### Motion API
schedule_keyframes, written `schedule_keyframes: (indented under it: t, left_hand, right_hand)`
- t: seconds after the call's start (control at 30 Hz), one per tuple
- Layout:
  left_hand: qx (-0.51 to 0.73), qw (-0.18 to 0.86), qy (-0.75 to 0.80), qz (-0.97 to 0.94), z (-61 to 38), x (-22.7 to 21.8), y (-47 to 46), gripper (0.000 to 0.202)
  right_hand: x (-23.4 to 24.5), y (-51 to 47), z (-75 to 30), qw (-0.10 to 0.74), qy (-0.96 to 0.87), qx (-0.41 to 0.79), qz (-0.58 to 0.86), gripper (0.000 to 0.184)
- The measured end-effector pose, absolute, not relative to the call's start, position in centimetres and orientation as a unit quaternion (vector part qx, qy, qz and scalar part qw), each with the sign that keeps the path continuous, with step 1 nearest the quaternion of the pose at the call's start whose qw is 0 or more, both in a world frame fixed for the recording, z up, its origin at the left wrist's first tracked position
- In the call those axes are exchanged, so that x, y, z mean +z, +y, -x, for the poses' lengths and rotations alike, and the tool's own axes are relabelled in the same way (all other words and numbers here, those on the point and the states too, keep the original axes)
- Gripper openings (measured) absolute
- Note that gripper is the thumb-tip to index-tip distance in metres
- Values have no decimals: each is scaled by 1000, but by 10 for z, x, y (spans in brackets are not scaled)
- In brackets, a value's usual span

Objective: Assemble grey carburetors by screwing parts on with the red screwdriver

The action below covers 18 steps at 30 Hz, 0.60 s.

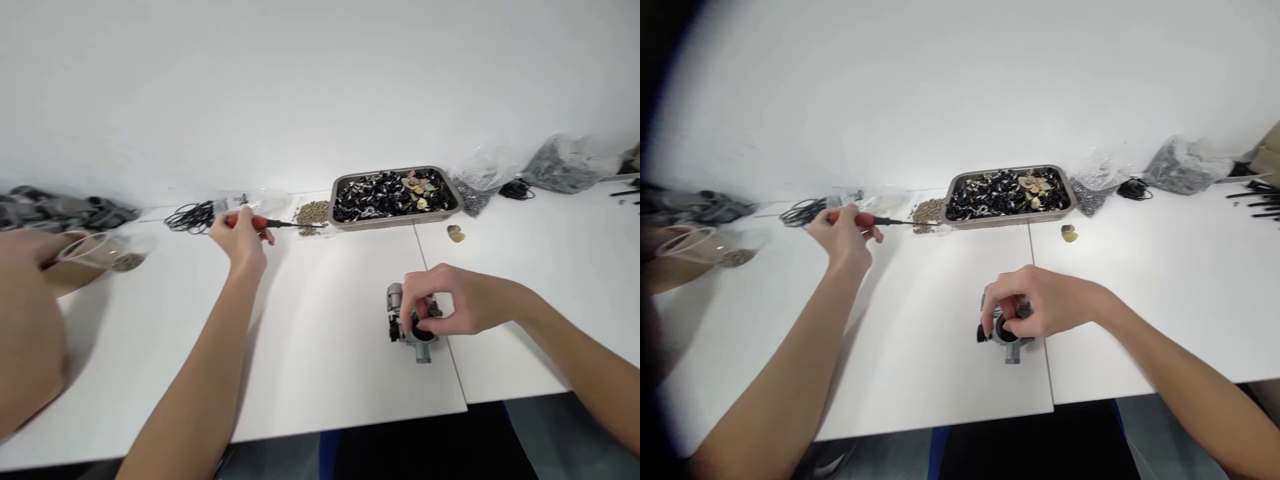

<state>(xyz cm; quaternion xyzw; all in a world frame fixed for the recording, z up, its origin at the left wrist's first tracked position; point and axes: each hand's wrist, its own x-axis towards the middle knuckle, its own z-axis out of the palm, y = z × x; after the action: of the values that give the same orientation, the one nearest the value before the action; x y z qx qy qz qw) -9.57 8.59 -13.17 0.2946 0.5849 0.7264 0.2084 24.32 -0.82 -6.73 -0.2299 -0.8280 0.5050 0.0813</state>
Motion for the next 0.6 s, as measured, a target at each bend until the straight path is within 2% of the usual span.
schedule_keyframes:
  t: [0.3,0.6]
  left_hand:
    - [735,205,582,-280,92,-128,85,14]
    - [726,214,589,-283,93,-129,82,14]
  right_hand:
    - [-77,-5,-245,120,-831,514,174,22]
    - [-72,-8,-247,106,-839,492,207,19]
